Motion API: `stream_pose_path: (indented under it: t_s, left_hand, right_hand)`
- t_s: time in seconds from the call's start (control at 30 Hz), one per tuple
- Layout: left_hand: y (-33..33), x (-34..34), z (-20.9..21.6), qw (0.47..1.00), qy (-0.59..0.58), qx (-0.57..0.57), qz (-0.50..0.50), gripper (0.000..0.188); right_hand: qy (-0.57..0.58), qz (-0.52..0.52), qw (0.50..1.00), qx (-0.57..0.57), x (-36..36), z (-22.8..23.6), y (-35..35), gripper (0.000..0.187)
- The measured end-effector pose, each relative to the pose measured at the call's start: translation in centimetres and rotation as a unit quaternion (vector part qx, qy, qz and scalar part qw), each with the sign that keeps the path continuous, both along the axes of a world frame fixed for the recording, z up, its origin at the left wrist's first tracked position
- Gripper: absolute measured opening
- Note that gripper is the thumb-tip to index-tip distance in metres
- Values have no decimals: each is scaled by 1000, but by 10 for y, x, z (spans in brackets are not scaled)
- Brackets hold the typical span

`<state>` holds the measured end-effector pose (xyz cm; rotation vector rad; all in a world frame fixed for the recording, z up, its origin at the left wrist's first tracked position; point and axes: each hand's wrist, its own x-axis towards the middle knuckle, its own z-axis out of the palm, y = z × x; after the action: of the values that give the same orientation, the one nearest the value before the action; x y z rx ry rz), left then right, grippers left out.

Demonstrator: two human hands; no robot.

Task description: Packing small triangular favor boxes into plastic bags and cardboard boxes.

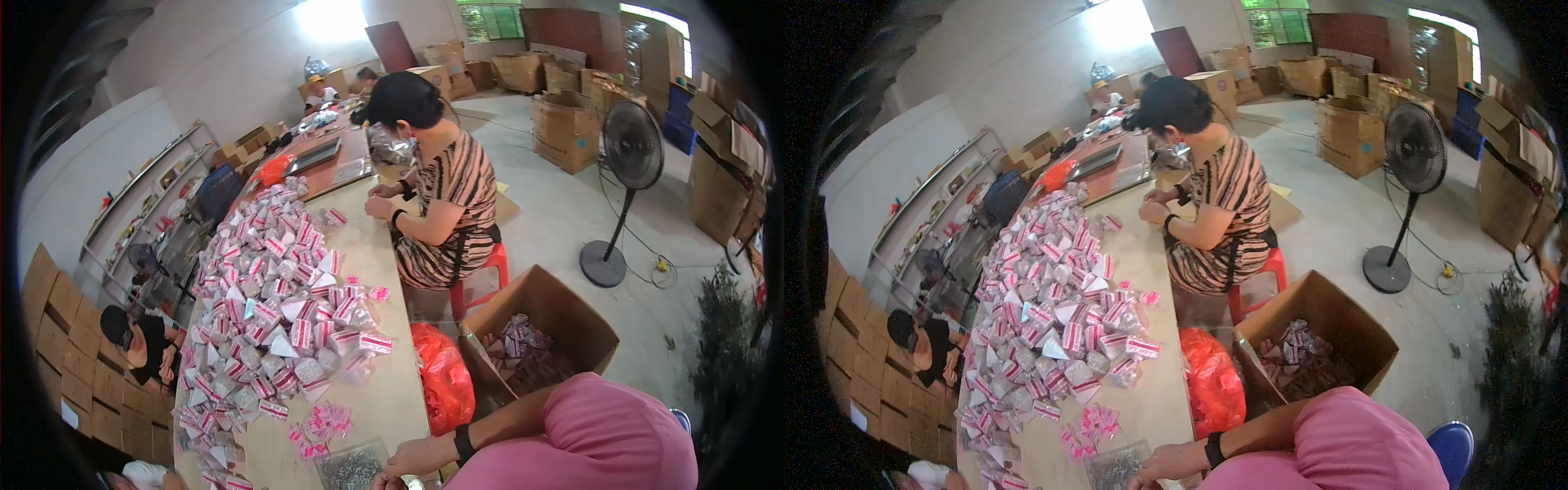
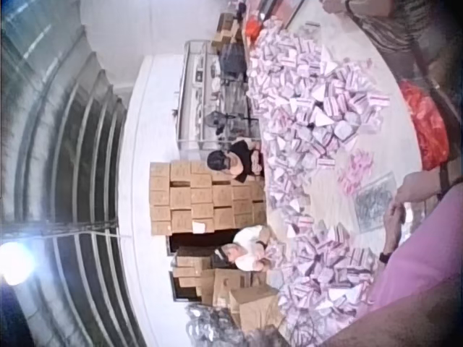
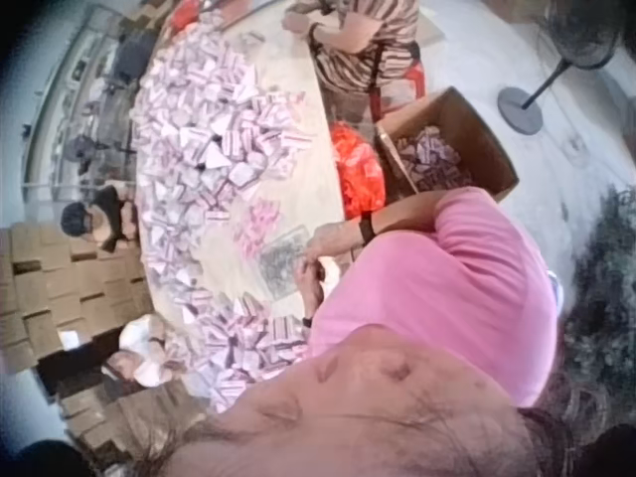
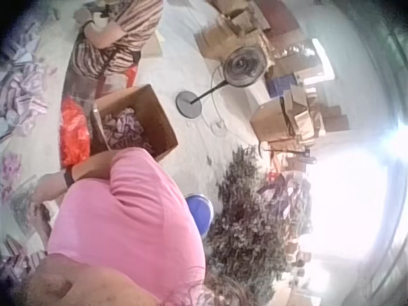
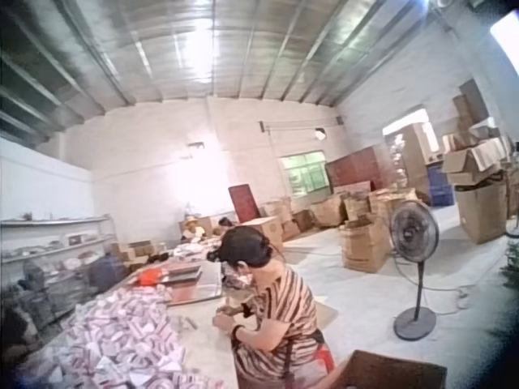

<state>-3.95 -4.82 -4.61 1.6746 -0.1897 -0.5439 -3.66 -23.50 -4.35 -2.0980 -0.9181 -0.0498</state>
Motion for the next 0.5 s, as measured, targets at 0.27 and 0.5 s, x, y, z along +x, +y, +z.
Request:
stream_pose_path:
  t_s: [0.27, 0.5]
  left_hand:
    - [9, 5, -21, 999, 24, -15, 40, 21]
    - [25, 7, -6, 992, 54, 21, 115, 18]
  right_hand:
    - [-63, -7, 994, -85, 16, -37, 9, 14]
    - [-38, -24, 998, -40, 27, -29, 12, 10]
